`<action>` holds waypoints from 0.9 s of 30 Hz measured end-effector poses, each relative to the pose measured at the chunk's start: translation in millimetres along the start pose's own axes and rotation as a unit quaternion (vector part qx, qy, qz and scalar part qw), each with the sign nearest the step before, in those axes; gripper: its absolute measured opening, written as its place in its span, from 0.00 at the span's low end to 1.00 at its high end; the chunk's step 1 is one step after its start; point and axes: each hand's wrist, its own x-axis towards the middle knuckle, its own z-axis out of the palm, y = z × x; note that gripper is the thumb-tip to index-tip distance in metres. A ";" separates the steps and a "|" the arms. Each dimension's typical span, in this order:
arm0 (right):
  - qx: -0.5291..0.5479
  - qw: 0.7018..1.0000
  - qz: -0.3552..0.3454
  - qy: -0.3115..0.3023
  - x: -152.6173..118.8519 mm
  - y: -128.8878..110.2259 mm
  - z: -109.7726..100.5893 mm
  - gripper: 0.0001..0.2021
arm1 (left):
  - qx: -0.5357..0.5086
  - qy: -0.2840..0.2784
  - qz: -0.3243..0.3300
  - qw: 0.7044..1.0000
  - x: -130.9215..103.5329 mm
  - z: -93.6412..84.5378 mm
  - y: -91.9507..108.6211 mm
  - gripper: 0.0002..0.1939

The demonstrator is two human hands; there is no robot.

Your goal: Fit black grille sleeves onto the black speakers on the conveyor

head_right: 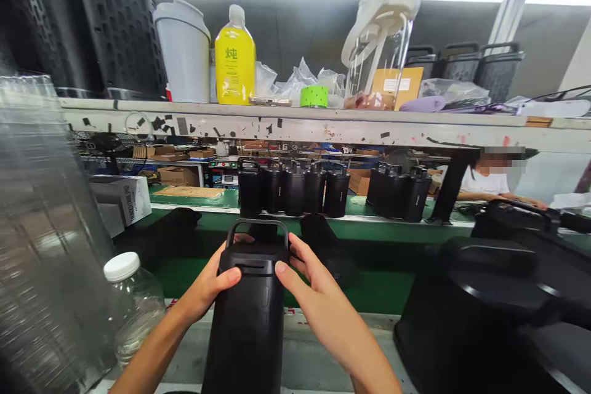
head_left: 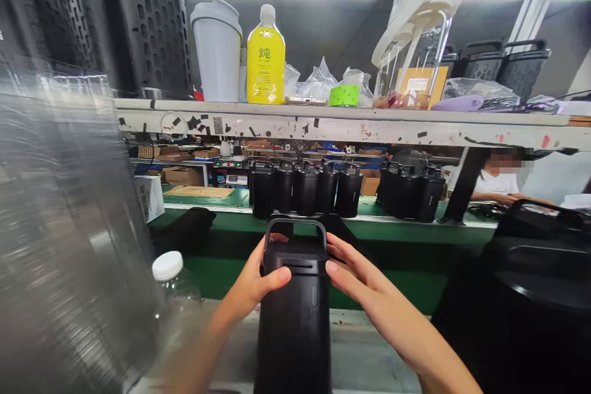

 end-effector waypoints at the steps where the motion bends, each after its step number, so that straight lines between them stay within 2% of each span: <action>1: -0.006 1.000 -0.004 -0.005 1.1 2.2 0.8 0.35 | -0.001 0.005 -0.002 1.000 0.2 0.5 -1.0 0.35; 5: -0.012 1.000 -0.011 -0.024 8.0 12.5 4.5 0.35 | -0.010 0.009 -0.011 1.000 1.7 2.6 -3.1 0.34; 8: -0.002 1.000 -0.016 -0.005 10.7 15.1 6.0 0.35 | -0.010 0.005 -0.017 1.000 3.0 1.6 -3.5 0.35; 11: 0.017 1.000 -0.024 0.009 10.9 10.9 8.8 0.40 | -0.002 0.001 -0.019 1.000 2.8 0.9 -1.4 0.37; 18: -0.124 0.991 -0.040 0.021 10.6 -1.8 17.6 0.28 | -0.011 -0.019 -0.020 1.000 -0.3 3.7 3.6 0.37; 23: -0.124 0.992 -0.025 0.012 8.6 -7.5 14.7 0.28 | -0.025 -0.037 -0.008 0.999 0.4 5.1 -0.6 0.35; 27: -0.139 0.990 -0.014 0.034 8.4 -7.0 13.6 0.32 | -0.028 -0.033 -0.005 0.999 1.8 6.3 -2.2 0.35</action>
